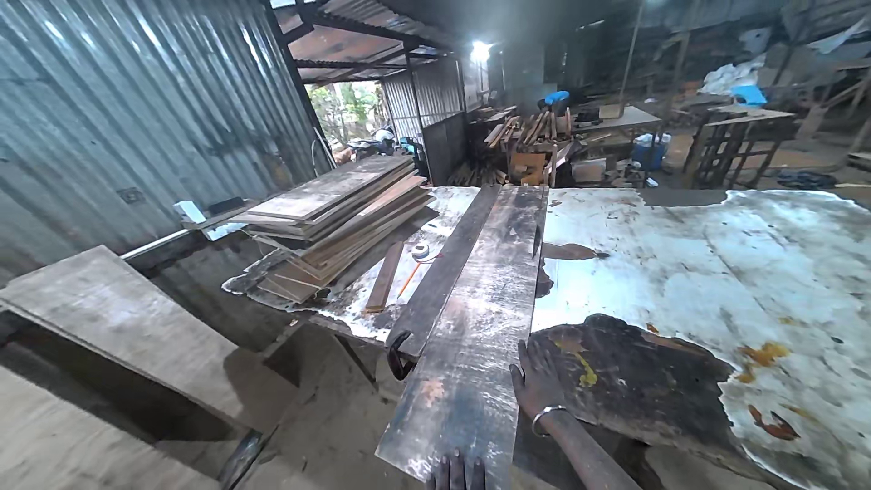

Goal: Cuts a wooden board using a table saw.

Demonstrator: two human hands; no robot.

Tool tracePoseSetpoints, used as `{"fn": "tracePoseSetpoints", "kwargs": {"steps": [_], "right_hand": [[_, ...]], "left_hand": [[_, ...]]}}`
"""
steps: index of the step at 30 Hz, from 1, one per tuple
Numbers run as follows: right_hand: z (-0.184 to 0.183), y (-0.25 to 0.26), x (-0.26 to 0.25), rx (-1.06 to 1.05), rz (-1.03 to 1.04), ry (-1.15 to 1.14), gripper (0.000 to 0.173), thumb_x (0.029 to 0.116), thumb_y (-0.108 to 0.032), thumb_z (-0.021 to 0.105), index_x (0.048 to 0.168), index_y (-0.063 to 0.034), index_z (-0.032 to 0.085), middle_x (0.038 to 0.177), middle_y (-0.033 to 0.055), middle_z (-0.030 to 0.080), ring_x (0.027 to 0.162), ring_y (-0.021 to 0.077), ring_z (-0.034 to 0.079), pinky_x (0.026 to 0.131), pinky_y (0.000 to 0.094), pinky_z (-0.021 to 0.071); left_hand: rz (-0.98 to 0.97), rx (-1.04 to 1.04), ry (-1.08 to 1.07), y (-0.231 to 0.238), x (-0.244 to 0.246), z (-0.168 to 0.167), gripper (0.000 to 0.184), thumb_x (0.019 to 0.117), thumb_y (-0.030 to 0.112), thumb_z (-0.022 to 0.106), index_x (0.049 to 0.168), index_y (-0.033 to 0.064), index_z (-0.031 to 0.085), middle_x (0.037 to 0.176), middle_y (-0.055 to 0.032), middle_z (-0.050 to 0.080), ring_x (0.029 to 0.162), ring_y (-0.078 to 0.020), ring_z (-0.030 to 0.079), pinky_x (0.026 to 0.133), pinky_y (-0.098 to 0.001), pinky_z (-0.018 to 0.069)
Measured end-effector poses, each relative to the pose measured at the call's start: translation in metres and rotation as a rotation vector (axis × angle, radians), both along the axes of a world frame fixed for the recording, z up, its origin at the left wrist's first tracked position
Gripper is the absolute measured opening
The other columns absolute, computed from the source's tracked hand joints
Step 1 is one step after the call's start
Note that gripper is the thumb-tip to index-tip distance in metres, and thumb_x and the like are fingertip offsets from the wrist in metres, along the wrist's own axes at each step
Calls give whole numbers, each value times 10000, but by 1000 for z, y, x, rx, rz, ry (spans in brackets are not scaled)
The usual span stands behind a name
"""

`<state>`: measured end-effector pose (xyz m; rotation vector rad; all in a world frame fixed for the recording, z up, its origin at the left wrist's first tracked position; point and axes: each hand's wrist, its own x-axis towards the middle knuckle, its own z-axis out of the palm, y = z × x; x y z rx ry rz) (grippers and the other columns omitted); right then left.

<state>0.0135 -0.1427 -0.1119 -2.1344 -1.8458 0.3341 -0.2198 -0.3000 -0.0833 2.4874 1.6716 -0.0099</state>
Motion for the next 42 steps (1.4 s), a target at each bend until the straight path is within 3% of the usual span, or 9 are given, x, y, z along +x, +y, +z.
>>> {"fn": "tracePoseSetpoints", "kwargs": {"steps": [6, 16, 19, 25, 28, 33, 42], "right_hand": [[10, 24, 14, -50, -6, -26, 681, 1072, -478, 305, 1637, -103, 253, 1705, 152, 214, 1590, 301, 171, 1298, 483, 54], [17, 46, 27, -80, -8, 2, 666, 1087, -474, 299, 1645, -118, 230, 1711, 141, 198, 1596, 271, 148, 1297, 471, 88], [17, 32, 23, -64, -9, 20, 659, 1073, -481, 329, 1638, -146, 271, 1705, 114, 234, 1591, 263, 170, 1302, 461, 67], [0, -41, -2, 48, 52, 82, 663, 1051, -445, 377, 1619, -107, 317, 1675, 77, 326, 1575, 251, 236, 1295, 511, 56], [10, -58, -10, -47, 77, 79, 659, 1072, -424, 361, 1641, -113, 245, 1704, 47, 257, 1593, 206, 168, 1282, 544, -29], [23, -54, -14, -178, 92, 41, 655, 1094, -393, 308, 1656, -96, 146, 1730, 76, 148, 1607, 230, 81, 1259, 604, -81], [18, -22, 3, -179, 105, -62, 662, 1095, -409, 273, 1655, -85, 134, 1728, 97, 148, 1606, 252, 94, 1291, 532, -8]], "left_hand": [[9, -68, -15, 21, 15, 10, 692, 1038, 558, 474, 1573, 121, 429, 1614, -287, 350, 1483, -509, 340, 1192, -685, 256], [56, -261, 97, 51, 41, 31, 750, 1043, 534, 489, 1642, 146, 259, 1689, -246, 192, 1557, -458, 187, 1229, -655, 193], [66, -261, 117, 51, 44, 32, 751, 1045, 524, 494, 1644, 145, 248, 1689, -246, 191, 1554, -466, 190, 1225, -653, 208], [51, -304, 150, 54, 46, 38, 752, 1055, 527, 472, 1648, 135, 225, 1692, -248, 175, 1552, -474, 191, 1216, -665, 216], [22, -316, 147, 56, 42, 39, 734, 1066, 511, 457, 1646, 126, 227, 1688, -259, 175, 1551, -478, 189, 1216, -657, 226], [6, -312, 127, 57, 41, 39, 731, 1068, 514, 442, 1643, 113, 235, 1680, -280, 179, 1545, -494, 190, 1211, -665, 218], [-15, -259, 154, 83, 57, 36, 716, 1076, 506, 423, 1643, 114, 230, 1677, -282, 189, 1540, -490, 214, 1202, -667, 238]]}}
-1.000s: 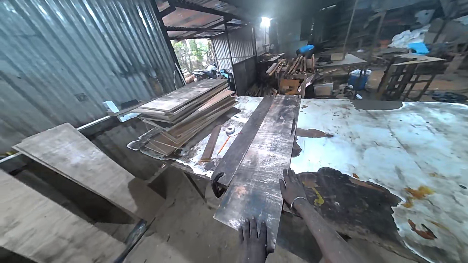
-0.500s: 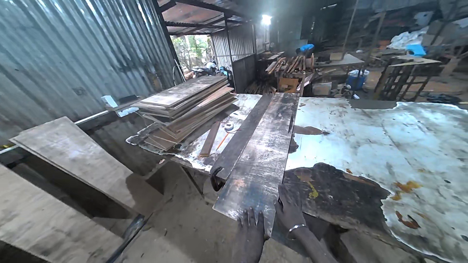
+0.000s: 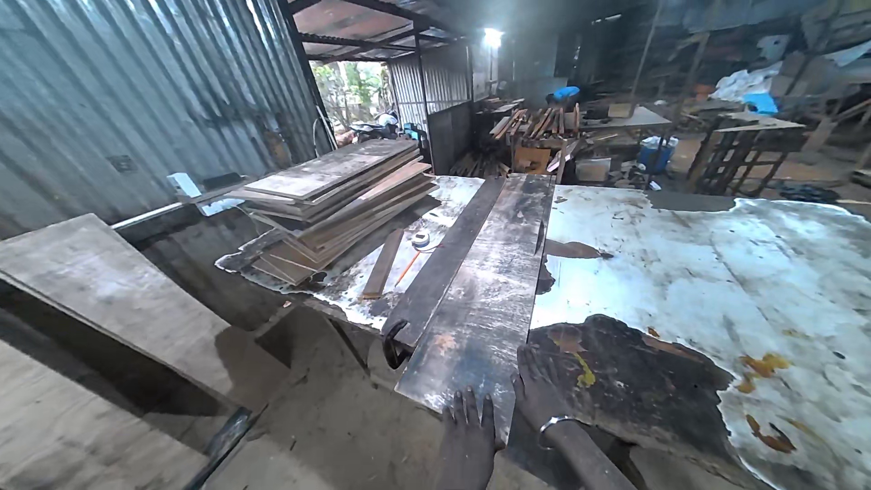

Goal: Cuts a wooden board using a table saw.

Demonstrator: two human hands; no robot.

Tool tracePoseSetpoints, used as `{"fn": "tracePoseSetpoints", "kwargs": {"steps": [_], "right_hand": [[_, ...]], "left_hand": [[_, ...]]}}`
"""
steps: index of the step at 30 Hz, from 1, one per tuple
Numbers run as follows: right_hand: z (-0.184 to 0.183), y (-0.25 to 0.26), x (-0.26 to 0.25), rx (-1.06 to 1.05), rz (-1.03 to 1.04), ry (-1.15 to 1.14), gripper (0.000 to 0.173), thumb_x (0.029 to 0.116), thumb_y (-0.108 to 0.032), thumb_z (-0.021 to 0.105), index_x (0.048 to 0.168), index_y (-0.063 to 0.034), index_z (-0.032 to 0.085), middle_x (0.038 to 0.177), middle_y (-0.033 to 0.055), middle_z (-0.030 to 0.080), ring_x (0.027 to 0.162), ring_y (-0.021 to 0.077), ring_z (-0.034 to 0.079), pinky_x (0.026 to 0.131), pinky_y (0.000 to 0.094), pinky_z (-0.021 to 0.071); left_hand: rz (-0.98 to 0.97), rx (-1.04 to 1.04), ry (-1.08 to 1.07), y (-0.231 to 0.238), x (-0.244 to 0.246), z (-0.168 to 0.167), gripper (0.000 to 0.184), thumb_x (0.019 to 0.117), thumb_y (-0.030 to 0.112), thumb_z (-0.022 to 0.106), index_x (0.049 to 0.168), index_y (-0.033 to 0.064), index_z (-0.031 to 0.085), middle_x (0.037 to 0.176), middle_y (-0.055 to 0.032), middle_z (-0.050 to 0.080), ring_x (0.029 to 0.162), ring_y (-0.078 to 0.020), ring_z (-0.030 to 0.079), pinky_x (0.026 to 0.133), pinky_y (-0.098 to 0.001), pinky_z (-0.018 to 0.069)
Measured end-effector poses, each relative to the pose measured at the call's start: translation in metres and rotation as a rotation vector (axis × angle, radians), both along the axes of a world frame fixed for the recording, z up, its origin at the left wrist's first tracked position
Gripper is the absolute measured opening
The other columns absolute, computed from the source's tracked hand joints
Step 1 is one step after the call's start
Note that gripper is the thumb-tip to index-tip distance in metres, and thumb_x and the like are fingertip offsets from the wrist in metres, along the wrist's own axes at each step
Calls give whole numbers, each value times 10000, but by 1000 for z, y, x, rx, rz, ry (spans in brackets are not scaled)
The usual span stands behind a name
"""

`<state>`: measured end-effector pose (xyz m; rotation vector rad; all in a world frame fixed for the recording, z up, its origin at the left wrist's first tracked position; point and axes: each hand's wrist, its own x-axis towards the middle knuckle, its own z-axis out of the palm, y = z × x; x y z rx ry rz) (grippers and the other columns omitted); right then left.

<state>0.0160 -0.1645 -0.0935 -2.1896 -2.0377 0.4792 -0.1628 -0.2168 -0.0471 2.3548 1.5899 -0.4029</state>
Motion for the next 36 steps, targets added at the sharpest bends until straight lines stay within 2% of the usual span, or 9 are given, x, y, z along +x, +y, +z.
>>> {"fn": "tracePoseSetpoints", "kwargs": {"steps": [7, 13, 17, 20, 24, 29, 36], "right_hand": [[-1, 39, 22, 16, -7, -24, 649, 1095, -407, 231, 1655, -89, 145, 1728, 89, 154, 1605, 255, 103, 1293, 520, 7], [-2, 46, 27, 29, -4, -19, 646, 1097, -413, 189, 1656, -94, 137, 1731, 78, 147, 1604, 239, 110, 1299, 497, 20], [1, 44, 27, 32, -8, -23, 638, 1099, -404, 185, 1655, -93, 148, 1729, 85, 152, 1604, 239, 111, 1300, 494, 20], [-1, 45, 26, 45, 1, -36, 639, 1099, -398, 195, 1652, -80, 155, 1726, 104, 156, 1603, 261, 114, 1301, 500, 32], [-2, 46, 28, 47, -1, -44, 637, 1098, -399, 197, 1652, -87, 163, 1723, 100, 171, 1601, 257, 129, 1300, 493, 27], [-1, 47, 26, 37, 6, -59, 645, 1096, -407, 178, 1654, -85, 142, 1728, 94, 151, 1604, 240, 107, 1301, 482, 7], [2, 53, 28, 33, 7, -80, 635, 1099, -382, 172, 1652, -72, 140, 1728, 99, 148, 1606, 236, 94, 1303, 473, 20]], "left_hand": [[18, 6, 6, 41, 24, 0, 739, 1063, 523, 451, 1645, 131, 221, 1682, -264, 193, 1536, -481, 234, 1200, -653, 268], [-9, 11, -50, 55, 21, 0, 722, 1049, 530, 481, 1629, 146, 283, 1671, -239, 254, 1527, -463, 274, 1192, -630, 306], [-85, 37, -91, 63, 2, 0, 598, 1082, 430, 461, 1591, 131, 369, 1667, -121, 335, 1524, -349, 341, 1186, -553, 353], [-104, 49, -126, 67, -10, 0, 562, 1093, 386, 449, 1586, 125, 387, 1661, -55, 366, 1528, -268, 354, 1198, -519, 347], [-100, 70, -86, 66, -5, -4, 559, 1104, 372, 417, 1597, 115, 360, 1668, -71, 347, 1537, -278, 335, 1208, -507, 342], [-77, 60, -38, 60, -1, -5, 567, 1119, 351, 374, 1626, 112, 286, 1697, -84, 276, 1559, -303, 276, 1233, -526, 290], [-72, 68, -15, 67, 7, -5, 551, 1125, 298, 352, 1628, 90, 266, 1699, -108, 263, 1561, -320, 267, 1236, -533, 283]]}}
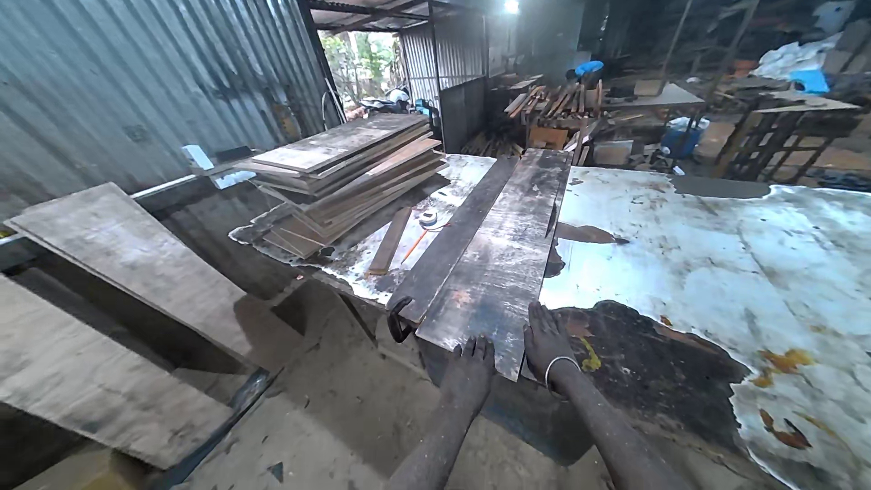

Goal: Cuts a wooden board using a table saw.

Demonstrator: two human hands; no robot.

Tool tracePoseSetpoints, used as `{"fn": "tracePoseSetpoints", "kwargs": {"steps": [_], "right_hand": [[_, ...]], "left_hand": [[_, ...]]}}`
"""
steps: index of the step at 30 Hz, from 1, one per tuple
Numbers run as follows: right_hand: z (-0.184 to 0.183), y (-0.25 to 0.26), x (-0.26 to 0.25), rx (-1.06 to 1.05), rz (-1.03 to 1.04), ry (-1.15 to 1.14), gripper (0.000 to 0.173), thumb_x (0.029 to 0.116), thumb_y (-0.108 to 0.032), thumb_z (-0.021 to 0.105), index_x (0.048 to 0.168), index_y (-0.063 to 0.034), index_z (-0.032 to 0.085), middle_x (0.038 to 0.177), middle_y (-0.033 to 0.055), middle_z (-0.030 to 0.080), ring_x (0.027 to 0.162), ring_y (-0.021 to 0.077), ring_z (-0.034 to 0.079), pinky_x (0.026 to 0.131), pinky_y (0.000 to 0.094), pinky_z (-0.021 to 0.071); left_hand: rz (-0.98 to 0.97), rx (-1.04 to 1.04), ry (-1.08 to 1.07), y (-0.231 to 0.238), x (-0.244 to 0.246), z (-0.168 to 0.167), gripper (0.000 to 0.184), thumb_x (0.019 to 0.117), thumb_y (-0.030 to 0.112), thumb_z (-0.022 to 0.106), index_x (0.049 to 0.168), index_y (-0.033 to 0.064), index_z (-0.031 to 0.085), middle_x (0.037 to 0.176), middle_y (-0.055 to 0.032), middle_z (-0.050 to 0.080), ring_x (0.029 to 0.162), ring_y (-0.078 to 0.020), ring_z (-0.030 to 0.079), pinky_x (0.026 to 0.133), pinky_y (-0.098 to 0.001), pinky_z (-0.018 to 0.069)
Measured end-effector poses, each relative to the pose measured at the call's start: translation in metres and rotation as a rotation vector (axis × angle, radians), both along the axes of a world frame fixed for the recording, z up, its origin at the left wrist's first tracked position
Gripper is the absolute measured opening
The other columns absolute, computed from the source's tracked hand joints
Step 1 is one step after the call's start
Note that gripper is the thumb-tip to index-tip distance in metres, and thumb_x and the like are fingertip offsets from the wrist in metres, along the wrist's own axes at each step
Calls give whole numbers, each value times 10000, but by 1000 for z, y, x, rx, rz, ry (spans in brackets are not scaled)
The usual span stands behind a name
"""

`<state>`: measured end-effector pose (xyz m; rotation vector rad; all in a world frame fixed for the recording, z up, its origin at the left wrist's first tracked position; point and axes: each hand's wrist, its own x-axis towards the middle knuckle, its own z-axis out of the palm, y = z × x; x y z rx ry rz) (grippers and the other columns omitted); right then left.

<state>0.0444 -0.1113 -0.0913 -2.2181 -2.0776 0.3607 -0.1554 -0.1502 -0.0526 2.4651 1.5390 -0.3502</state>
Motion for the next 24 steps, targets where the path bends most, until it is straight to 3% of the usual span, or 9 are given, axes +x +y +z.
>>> {"fn": "tracePoseSetpoints", "kwargs": {"steps": [6, 10, 15, 19, 22, 24], "right_hand": [[-7, 24, 12, 50, -13, -12, 626, 1097, -377, 197, 1645, -75, 194, 1716, 100, 205, 1599, 245, 141, 1295, 510, 58], [-6, 39, 19, 50, -27, -22, 616, 1101, -360, 192, 1645, -72, 192, 1717, 98, 203, 1601, 232, 132, 1295, 515, 58], [-5, 45, 30, 86, -30, 75, 602, 1104, -366, 227, 1640, -94, 233, 1712, 65, 232, 1597, 197, 145, 1301, 502, 65], [-6, 24, 33, 101, -16, 217, 675, 1066, -496, 356, 1625, -122, 301, 1688, 41, 302, 1583, 174, 203, 1308, 454, 82], [-1, -10, 26, 84, 9, 296, 812, 975, -625, 511, 1610, -145, 352, 1661, 42, 359, 1569, 208, 247, 1297, 447, 159], [-1, -26, 21, 64, 38, 271, 871, 940, -680, 519, 1613, -154, 347, 1669, 21, 344, 1574, 198, 231, 1303, 438, 131]], "left_hand": [[14, -36, -18, 23, 15, 6, 553, 1090, 103, 368, 1631, 87, 255, 1698, -123, 259, 1563, -345, 252, 1237, -556, 279], [39, -64, -29, 38, 26, 10, 585, 1104, 260, 425, 1629, 74, 246, 1701, -126, 247, 1567, -349, 238, 1231, -570, 277], [72, -43, -17, 48, 38, 6, 548, 1099, 188, 410, 1616, 63, 276, 1685, -126, 289, 1555, -355, 269, 1208, -574, 313], [83, -63, -11, 48, 39, 12, 538, 1102, 164, 396, 1616, 64, 274, 1692, -121, 275, 1560, -349, 259, 1214, -564, 312], [84, -59, -24, 51, 38, 11, 533, 1100, 175, 406, 1612, 77, 293, 1687, -110, 291, 1553, -346, 279, 1205, -562, 332], [72, -60, -22, 53, 36, 11, 531, 1098, 190, 414, 1610, 95, 309, 1685, -93, 301, 1549, -331, 294, 1196, -544, 352]]}}
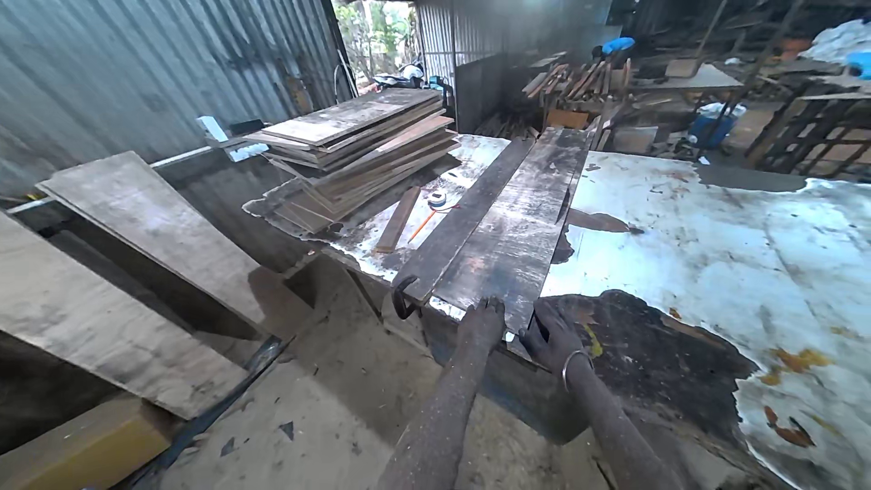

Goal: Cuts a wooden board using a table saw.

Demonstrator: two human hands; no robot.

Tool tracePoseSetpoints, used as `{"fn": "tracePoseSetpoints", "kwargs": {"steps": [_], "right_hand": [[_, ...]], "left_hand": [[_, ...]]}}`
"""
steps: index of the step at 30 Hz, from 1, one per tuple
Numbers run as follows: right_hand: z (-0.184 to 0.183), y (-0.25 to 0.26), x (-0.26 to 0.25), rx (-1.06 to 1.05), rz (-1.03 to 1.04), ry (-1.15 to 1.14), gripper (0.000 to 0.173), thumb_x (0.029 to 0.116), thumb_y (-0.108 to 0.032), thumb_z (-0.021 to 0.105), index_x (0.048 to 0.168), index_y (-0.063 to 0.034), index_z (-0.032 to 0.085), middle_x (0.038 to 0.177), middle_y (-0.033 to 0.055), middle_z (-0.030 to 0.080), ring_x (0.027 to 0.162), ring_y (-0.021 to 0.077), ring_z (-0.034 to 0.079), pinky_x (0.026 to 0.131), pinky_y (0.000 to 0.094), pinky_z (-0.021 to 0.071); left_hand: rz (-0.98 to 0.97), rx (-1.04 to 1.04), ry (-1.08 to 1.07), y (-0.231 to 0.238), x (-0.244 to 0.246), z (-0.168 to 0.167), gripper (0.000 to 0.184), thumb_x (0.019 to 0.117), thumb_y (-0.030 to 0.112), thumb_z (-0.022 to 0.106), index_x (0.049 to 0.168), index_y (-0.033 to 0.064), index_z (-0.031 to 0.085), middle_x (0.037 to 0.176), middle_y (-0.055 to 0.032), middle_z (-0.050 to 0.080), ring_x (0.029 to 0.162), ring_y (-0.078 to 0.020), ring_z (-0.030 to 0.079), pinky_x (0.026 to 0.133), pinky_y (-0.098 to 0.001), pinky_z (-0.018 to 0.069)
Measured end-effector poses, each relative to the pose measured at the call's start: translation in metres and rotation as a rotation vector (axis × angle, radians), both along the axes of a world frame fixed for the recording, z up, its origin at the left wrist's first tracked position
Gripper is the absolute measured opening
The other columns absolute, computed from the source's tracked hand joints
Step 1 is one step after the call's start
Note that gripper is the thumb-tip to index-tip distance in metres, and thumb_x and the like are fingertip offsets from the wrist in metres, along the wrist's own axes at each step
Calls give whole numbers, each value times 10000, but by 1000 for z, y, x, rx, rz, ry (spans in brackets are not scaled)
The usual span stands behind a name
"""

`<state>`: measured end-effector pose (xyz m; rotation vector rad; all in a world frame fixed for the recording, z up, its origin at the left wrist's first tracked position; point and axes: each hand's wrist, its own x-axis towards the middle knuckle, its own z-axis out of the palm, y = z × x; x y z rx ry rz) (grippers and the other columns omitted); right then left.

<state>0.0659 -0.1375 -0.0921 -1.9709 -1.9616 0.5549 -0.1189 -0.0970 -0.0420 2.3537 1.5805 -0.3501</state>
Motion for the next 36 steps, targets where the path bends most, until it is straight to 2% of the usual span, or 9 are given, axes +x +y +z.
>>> {"fn": "tracePoseSetpoints", "kwargs": {"steps": [4, 7, 11, 20, 27, 29, 31, 33, 36], "right_hand": [[-6, -6, -3, 29, 37, -36, 866, 955, -681, 492, 1603, -121, 365, 1680, 29, 320, 1584, 175, 196, 1310, 420, 65], [-3, 0, -1, -21, 54, -71, 846, 988, -663, 439, 1620, -114, 316, 1701, 38, 266, 1594, 170, 152, 1309, 420, 40], [2, 6, 2, -46, 71, -68, 842, 1001, -657, 430, 1628, -112, 293, 1709, 32, 244, 1597, 158, 127, 1308, 428, 9], [3, 30, 15, -64, 75, -116, 838, 1018, -666, 359, 1638, -113, 256, 1716, 41, 221, 1601, 171, 104, 1308, 442, 14], [5, 43, 23, -57, 73, -152, 834, 1025, -657, 343, 1649, -118, 217, 1726, 29, 189, 1601, 145, 92, 1310, 445, 12], [7, 44, 23, -62, 69, -138, 822, 1031, -641, 351, 1648, -113, 219, 1726, 32, 187, 1602, 150, 83, 1310, 443, 7], [7, 44, 24, -70, 69, -135, 816, 1036, -636, 344, 1648, -112, 215, 1726, 35, 184, 1603, 151, 71, 1310, 444, -1], [8, 44, 24, -81, 73, -135, 815, 1038, -637, 328, 1651, -114, 203, 1729, 30, 175, 1604, 146, 62, 1310, 441, -11], [8, 47, 24, -93, 77, -153, 813, 1039, -641, 313, 1652, -118, 201, 1731, 21, 168, 1604, 139, 47, 1309, 435, -20]], "left_hand": [[-8, -2, -24, 7, -4, 0, 548, 1085, 281, 486, 1597, 136, 353, 1670, -57, 343, 1531, -306, 341, 1168, -529, 401], [-32, 17, -20, 11, -5, 3, 532, 1088, 289, 473, 1587, 133, 373, 1657, -57, 369, 1504, -306, 392, 1125, -524, 449], [-45, 36, -27, 17, -3, 2, 517, 1088, 293, 478, 1575, 138, 399, 1643, -53, 393, 1483, -304, 425, 1112, -518, 463], [-48, 102, -30, 40, 14, -14, 542, 1076, 297, 498, 1580, 132, 388, 1643, -61, 391, 1516, -295, 368, 1150, -510, 421], [-17, 64, -13, 48, 27, -7, 580, 1090, 324, 471, 1618, 142, 313, 1691, -56, 293, 1563, -280, 268, 1210, -507, 339], [22, 65, -30, 47, 28, -6, 584, 1075, 305, 507, 1615, 180, 324, 1686, -113, 285, 1530, -326, 329, 1171, -527, 390], [56, 51, -25, 48, 25, -1, 611, 1049, 285, 548, 1616, 273, 320, 1685, -162, 256, 1465, -405, 416, 1036, -583, 511], [52, 23, 9, 50, 21, 5, 607, 1056, 296, 536, 1617, 328, 305, 1693, -156, 240, 1471, -418, 406, 1013, -604, 519], [50, 13, 46, 56, 25, 10, 595, 1063, 258, 522, 1616, 316, 311, 1679, -166, 277, 1467, -421, 411, 1039, -602, 497]]}}
